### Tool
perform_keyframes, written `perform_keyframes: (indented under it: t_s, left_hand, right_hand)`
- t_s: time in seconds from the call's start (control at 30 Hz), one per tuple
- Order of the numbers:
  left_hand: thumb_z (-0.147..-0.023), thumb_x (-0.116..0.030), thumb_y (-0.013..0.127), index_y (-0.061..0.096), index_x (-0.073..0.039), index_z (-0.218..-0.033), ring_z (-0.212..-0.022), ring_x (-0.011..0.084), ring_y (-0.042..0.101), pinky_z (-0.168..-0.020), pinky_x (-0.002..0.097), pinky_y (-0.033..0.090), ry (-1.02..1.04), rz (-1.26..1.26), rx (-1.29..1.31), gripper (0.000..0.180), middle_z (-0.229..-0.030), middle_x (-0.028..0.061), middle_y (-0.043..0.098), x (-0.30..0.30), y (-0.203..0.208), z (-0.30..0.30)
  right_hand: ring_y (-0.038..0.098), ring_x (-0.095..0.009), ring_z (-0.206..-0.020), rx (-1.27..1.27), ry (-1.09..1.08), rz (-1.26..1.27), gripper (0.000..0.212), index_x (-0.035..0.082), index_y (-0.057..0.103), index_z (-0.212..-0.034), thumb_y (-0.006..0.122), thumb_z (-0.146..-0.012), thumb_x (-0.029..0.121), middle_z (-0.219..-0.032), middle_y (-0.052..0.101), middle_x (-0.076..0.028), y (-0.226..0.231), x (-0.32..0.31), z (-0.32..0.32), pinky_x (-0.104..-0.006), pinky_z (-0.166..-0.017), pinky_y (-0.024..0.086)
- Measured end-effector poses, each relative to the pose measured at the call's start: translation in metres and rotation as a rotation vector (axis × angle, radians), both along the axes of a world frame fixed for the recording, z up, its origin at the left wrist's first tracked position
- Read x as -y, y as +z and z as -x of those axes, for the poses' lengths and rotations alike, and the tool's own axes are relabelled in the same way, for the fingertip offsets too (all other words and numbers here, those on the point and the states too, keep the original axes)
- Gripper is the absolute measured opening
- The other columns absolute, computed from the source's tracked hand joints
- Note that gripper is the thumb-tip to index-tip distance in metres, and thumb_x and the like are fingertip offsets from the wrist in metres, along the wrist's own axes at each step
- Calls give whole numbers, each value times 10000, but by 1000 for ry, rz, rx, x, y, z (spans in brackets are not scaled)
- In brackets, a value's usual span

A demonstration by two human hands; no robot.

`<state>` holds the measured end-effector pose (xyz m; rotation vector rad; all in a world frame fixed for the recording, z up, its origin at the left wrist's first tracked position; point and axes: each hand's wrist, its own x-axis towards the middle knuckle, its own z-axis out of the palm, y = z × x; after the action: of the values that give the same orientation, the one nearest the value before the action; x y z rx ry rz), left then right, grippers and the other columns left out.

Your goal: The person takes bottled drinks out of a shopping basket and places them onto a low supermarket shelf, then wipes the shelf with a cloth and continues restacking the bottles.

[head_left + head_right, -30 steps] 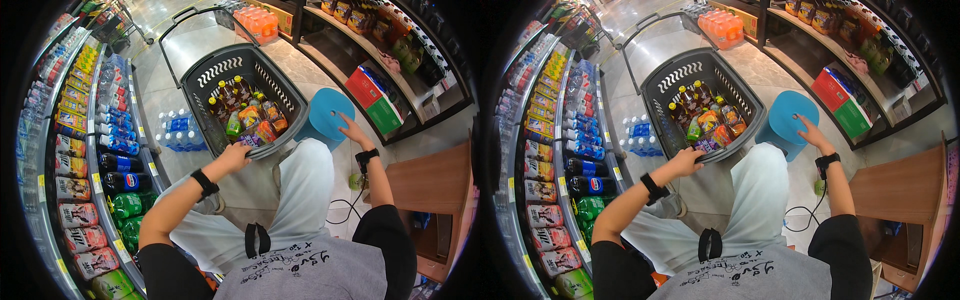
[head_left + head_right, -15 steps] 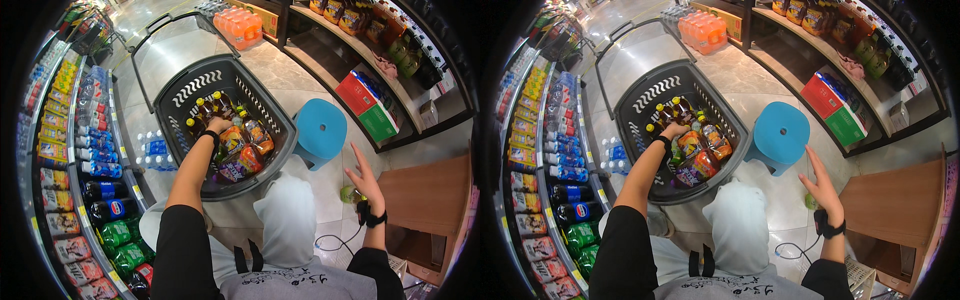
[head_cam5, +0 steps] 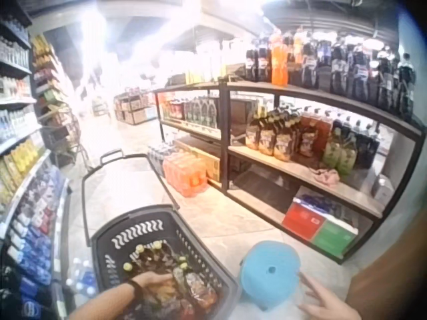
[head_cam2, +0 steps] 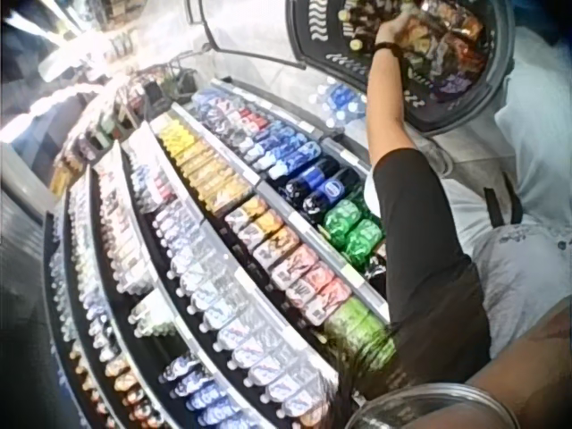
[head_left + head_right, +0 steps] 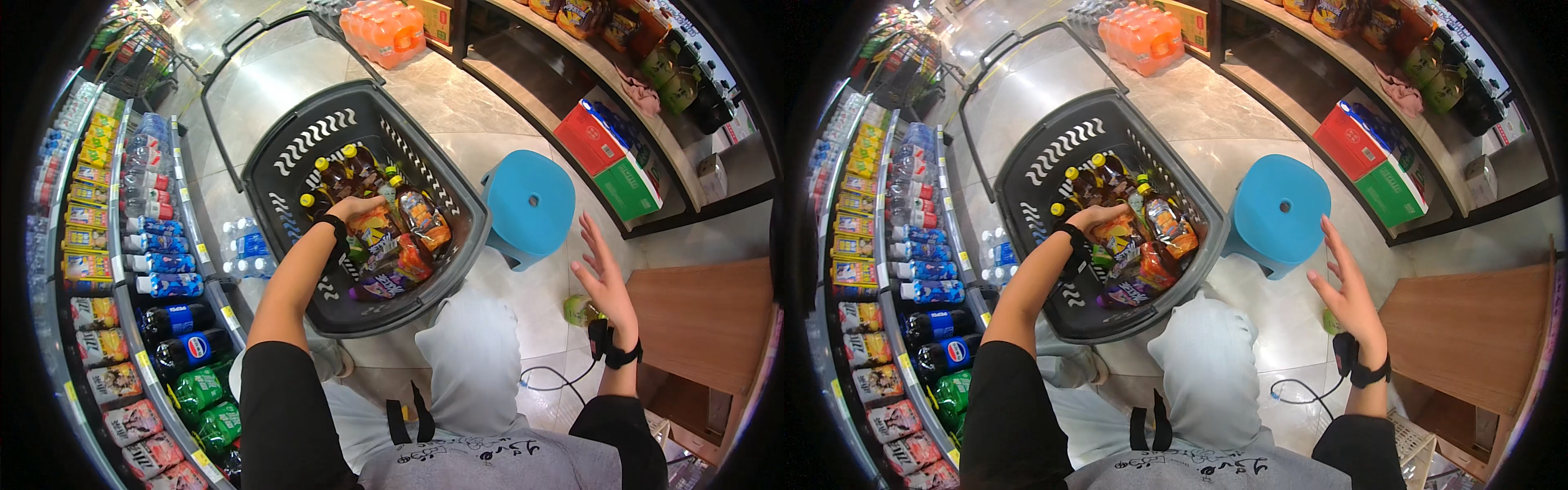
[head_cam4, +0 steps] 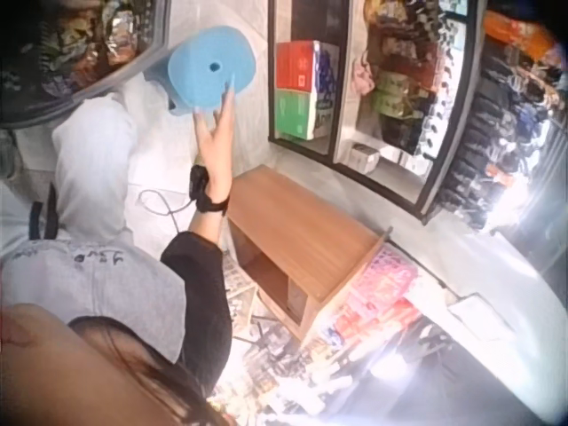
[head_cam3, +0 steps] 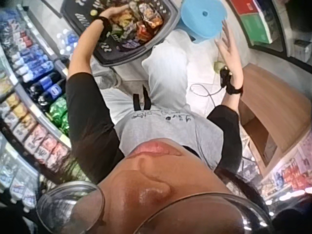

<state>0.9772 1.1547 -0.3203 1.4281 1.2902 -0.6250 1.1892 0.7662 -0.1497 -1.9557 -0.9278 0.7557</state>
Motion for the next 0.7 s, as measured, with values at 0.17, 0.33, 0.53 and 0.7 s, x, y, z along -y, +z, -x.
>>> perform_keyframes:
  t_s: [0.17, 0.33, 0.53, 0.7]
  left_hand:
    - [-547, -662, 607, 279, 207, -1179, -1133, 395, 390, -938, 362, 349, -35, -668, -107, 1124, -1176, 341, 392, 48, 66, 43]
    - [-641, -578, 582, 383, 61, -1192, -955, 289, 550, -685, 374, 515, 285, -513, 197, 866, -1124, 219, 483, 89, 152, 102]
    - [-777, -650, 304, 329, -107, -1271, -1025, 280, 513, -720, 367, 522, 725, 129, 855, 735, -1203, 131, 443, 227, 279, 179]
    - [-768, -651, 288, 279, -112, -1301, -1073, 377, 448, -737, 406, 507, 963, 617, 1119, 758, -1268, 195, 346, 342, 307, 213]
  right_hand:
    - [318, -263, -1230, 5, 138, -148, 635, 167, 232, -1355, 553, -808, 137, -1365, 293, -86, 34, -14, 31, -422, -946, 326]
    - [350, -249, -1197, -29, 276, -226, 650, 157, 230, -1357, 572, -808, 221, -1356, 308, -84, 65, -8, 70, -385, -921, 346]
    - [364, -225, -1177, -211, 542, -211, 767, 127, 141, -1375, 603, -792, 312, -1357, 281, -142, 82, 0, 119, -349, -897, 366]
    - [318, -251, -1226, -865, 674, -587, 1018, 118, -42, -1373, 716, -699, 205, -1351, 250, -144, 84, 14, 204, -402, -967, 308]
